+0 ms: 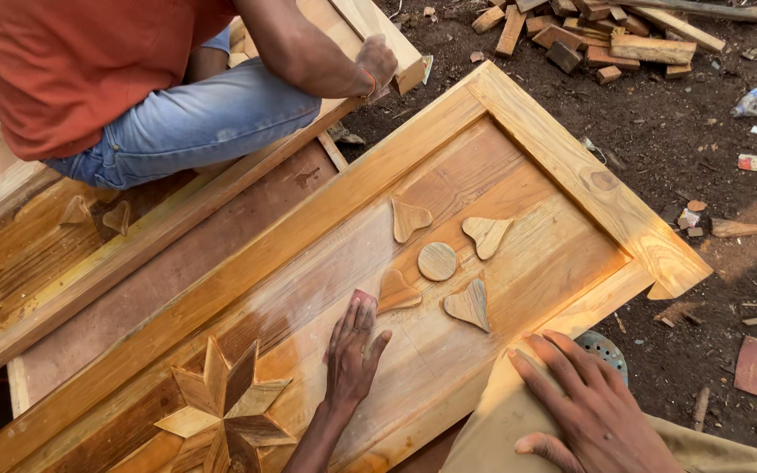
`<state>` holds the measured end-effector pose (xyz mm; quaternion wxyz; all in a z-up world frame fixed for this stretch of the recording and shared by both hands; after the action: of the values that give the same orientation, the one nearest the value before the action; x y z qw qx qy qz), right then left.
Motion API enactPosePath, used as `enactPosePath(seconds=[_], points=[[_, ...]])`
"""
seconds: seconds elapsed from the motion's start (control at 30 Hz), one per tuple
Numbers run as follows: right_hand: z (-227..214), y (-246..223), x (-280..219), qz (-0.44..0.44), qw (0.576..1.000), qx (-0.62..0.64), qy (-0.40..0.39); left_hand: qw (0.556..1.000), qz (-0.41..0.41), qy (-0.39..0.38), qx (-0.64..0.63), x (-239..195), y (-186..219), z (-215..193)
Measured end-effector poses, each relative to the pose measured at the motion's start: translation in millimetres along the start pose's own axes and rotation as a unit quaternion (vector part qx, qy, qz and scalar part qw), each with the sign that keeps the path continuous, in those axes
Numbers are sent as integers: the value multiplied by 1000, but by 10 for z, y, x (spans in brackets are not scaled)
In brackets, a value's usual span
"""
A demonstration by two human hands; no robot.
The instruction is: The person sands a large wooden panel with a sanding block, smoothing the flat surface and the edges of carved decorative shapes. Another person works on a similar panel nearby.
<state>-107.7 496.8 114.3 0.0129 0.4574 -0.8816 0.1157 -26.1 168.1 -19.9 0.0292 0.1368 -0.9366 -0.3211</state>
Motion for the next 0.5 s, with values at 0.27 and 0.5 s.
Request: enactPosePath(seconds=[0.27, 0.5], points=[[1, 34, -30, 1, 1000, -2, -16, 998, -10, -27, -62, 1234, -68, 93], [-102, -23, -34, 0, 1000, 5, 23, 998, -13, -36, -43, 32, -176, -57]])
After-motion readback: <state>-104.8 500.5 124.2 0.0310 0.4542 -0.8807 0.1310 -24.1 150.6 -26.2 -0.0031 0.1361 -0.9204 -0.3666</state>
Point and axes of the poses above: each hand's wrist, its own x-axis towards the middle knuckle, its own z-axis out of the palm, y = z × x, the point moved 5 cm from there along x, towards the middle knuckle, and after that the axes turned 11 degrees about -x, right-handed, at the moved point
